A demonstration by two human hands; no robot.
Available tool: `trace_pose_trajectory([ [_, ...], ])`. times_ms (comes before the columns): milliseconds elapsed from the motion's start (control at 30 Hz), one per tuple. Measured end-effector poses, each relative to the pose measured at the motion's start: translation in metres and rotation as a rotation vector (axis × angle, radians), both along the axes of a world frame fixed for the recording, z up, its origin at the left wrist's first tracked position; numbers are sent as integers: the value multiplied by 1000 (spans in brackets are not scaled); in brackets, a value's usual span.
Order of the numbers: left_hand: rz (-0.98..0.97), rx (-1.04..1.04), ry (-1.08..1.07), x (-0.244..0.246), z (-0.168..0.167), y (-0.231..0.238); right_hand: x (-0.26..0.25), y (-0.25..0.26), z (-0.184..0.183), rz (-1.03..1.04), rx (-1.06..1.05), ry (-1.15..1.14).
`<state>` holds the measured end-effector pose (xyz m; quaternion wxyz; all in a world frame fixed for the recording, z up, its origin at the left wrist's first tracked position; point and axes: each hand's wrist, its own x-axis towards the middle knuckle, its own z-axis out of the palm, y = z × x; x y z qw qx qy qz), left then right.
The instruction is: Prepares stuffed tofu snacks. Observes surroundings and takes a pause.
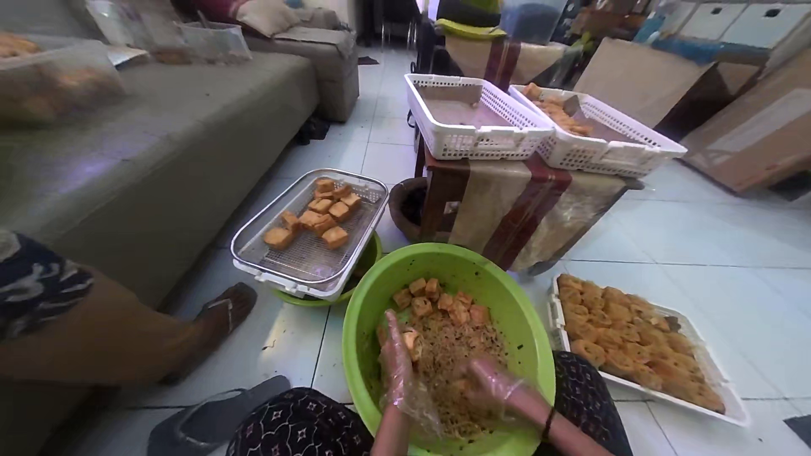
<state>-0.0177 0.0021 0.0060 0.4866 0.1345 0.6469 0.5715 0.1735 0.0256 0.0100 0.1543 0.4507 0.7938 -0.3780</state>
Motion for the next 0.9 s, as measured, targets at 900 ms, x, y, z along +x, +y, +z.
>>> trace_pose_trajectory([
  [900, 245, 344, -16, 19, -3, -10, -96, -50, 69, -670, 113, 632],
])
